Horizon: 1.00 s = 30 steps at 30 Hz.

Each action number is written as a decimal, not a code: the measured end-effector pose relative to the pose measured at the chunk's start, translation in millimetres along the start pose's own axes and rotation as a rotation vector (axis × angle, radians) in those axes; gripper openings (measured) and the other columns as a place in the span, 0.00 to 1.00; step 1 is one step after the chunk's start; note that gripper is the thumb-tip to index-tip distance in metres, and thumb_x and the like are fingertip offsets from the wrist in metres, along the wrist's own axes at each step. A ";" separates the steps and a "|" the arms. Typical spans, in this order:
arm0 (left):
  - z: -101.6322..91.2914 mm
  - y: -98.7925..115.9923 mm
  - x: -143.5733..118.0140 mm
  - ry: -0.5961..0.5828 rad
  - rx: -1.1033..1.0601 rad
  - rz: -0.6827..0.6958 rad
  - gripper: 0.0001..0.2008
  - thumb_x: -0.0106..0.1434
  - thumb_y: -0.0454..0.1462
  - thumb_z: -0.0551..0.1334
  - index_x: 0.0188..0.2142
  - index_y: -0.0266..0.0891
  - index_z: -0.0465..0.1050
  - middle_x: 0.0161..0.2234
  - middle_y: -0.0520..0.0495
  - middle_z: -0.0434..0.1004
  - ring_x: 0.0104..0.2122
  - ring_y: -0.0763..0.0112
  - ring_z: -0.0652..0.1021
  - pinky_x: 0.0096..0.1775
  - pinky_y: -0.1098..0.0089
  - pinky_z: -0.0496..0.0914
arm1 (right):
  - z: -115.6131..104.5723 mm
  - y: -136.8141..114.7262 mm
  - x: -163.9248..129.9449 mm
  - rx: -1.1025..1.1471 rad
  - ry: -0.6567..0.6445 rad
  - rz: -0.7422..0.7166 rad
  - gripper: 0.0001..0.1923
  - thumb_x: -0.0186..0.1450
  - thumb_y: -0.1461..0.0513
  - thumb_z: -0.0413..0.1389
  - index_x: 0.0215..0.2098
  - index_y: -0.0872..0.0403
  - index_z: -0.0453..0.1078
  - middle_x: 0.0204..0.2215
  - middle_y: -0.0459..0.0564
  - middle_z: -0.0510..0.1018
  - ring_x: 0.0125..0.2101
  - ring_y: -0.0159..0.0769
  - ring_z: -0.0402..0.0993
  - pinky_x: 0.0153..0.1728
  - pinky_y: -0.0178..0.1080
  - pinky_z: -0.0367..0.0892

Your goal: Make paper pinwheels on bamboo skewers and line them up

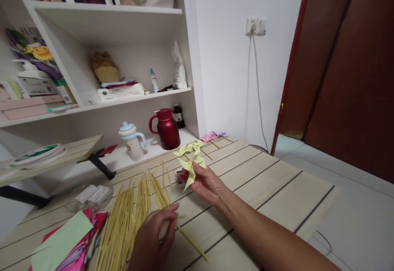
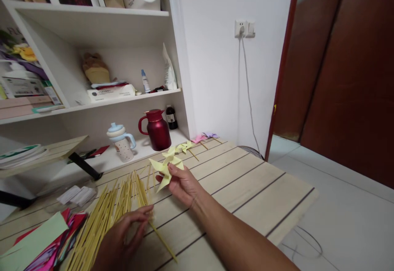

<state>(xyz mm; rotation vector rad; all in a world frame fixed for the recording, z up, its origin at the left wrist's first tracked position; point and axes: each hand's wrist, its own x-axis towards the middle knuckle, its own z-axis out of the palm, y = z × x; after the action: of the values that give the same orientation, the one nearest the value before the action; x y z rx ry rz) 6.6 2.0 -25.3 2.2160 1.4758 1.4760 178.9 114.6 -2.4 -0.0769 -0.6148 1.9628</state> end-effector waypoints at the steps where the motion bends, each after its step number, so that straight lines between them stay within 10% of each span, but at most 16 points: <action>1: 1.5 -3.1 2.5 0.059 -0.041 -0.105 0.02 0.60 0.37 0.64 0.34 0.48 0.74 0.39 0.53 0.85 0.37 0.69 0.84 0.39 0.71 0.77 | -0.4 0.1 0.3 0.002 -0.001 -0.005 0.16 0.51 0.63 0.73 0.34 0.55 0.73 0.30 0.44 0.82 0.31 0.34 0.77 0.45 0.45 0.71; 10: 9.4 -16.7 29.0 0.311 -0.384 -0.437 0.13 0.60 0.45 0.64 0.33 0.45 0.60 0.23 0.54 0.78 0.22 0.71 0.77 0.29 0.69 0.73 | -2.1 0.0 1.1 -0.060 -0.040 -0.034 0.13 0.54 0.61 0.71 0.34 0.55 0.75 0.32 0.45 0.82 0.33 0.34 0.76 0.44 0.43 0.70; 16: 5.9 -16.4 32.2 0.330 -0.479 -0.550 0.24 0.59 0.49 0.64 0.50 0.41 0.65 0.26 0.52 0.81 0.27 0.67 0.80 0.40 0.64 0.73 | 5.7 3.4 -3.1 -0.210 -0.107 0.006 0.19 0.49 0.58 0.73 0.34 0.60 0.76 0.28 0.48 0.79 0.29 0.33 0.73 0.34 0.36 0.67; 19: 4.4 -11.1 35.2 0.315 -0.532 -0.650 0.25 0.50 0.52 0.69 0.41 0.38 0.75 0.28 0.48 0.83 0.30 0.63 0.81 0.43 0.63 0.73 | 8.3 6.0 -5.1 -0.283 -0.123 0.000 0.18 0.46 0.60 0.74 0.30 0.60 0.75 0.24 0.46 0.76 0.25 0.30 0.69 0.28 0.32 0.62; 30: 7.7 -12.4 25.9 0.412 -0.669 -0.714 0.29 0.47 0.56 0.70 0.39 0.35 0.81 0.14 0.57 0.67 0.14 0.81 0.61 0.22 0.76 0.61 | 23.4 0.0 -18.0 -0.988 -0.283 -0.411 0.07 0.53 0.64 0.70 0.25 0.54 0.76 0.29 0.47 0.78 0.32 0.35 0.73 0.35 0.36 0.66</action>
<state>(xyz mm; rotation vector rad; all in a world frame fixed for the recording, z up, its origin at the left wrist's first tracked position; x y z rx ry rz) 5.9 31.1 -19.0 0.9134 1.3516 1.8151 179.9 90.2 14.1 -0.2592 -1.6028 1.1338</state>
